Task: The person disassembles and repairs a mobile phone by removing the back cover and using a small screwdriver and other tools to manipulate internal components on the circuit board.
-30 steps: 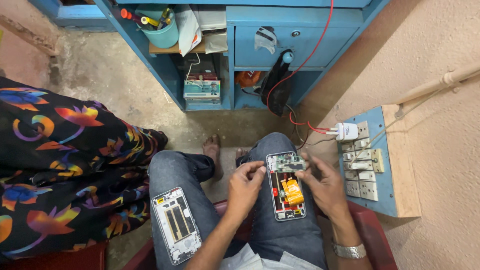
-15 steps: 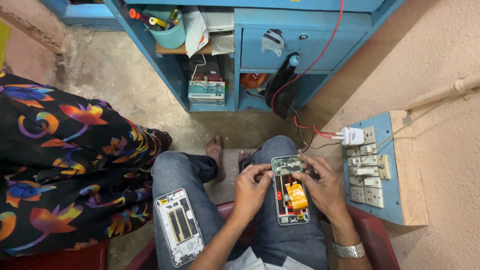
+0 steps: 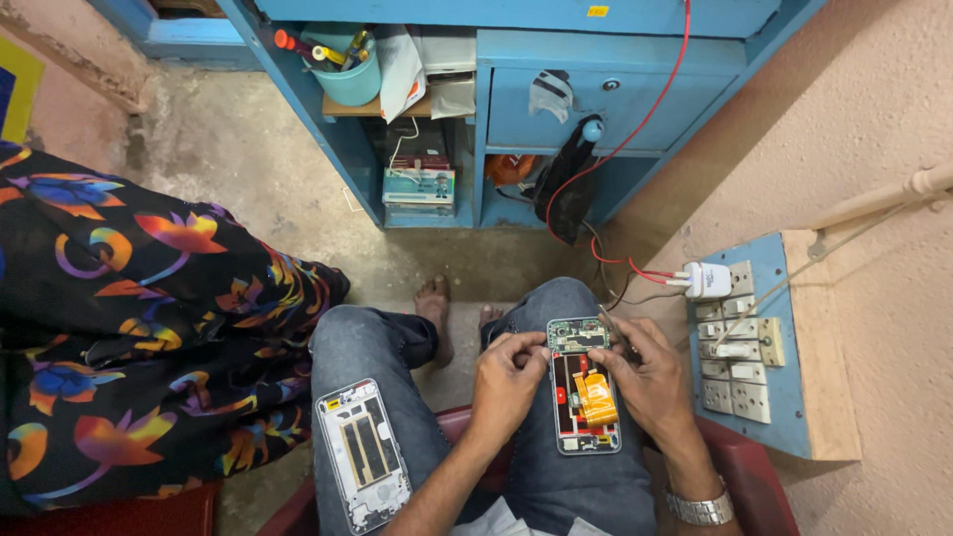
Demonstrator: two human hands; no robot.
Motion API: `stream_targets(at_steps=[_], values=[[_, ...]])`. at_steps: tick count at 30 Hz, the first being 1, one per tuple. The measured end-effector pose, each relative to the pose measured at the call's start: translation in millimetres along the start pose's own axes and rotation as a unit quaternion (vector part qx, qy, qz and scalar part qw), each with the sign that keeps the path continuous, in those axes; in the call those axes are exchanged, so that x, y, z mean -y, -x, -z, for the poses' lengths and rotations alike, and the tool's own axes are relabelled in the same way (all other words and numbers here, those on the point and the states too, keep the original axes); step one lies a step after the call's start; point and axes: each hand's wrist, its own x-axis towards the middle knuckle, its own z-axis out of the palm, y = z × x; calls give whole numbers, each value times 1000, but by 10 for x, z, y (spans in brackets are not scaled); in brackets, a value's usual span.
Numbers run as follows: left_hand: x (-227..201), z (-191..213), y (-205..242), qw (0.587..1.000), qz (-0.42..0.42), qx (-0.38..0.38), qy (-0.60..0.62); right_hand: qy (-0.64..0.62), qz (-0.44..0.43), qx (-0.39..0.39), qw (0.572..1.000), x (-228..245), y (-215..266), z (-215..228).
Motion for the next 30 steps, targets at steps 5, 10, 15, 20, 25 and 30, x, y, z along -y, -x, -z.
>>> stream_targets(at_steps=[5, 10, 15, 20, 25, 30], values=[[-74, 7, 22, 1000, 4, -9, -2, 32, 16, 1, 999, 13, -3, 14], [-109, 11, 1, 990, 112, 17, 79, 17, 17, -1, 1000, 52, -2, 34], [34, -47, -54, 990, 95, 21, 104, 13, 3, 3, 1000, 25, 3, 23], [115, -91, -88, 985, 77, 30, 149, 17, 16, 12, 1000, -6, -5, 13], [77, -96, -100, 989, 80, 23, 124, 32, 44, 40, 998, -16, -7, 11], [42, -59, -118, 986, 118, 35, 113, 53, 79, 40, 995, -20, -22, 22]])
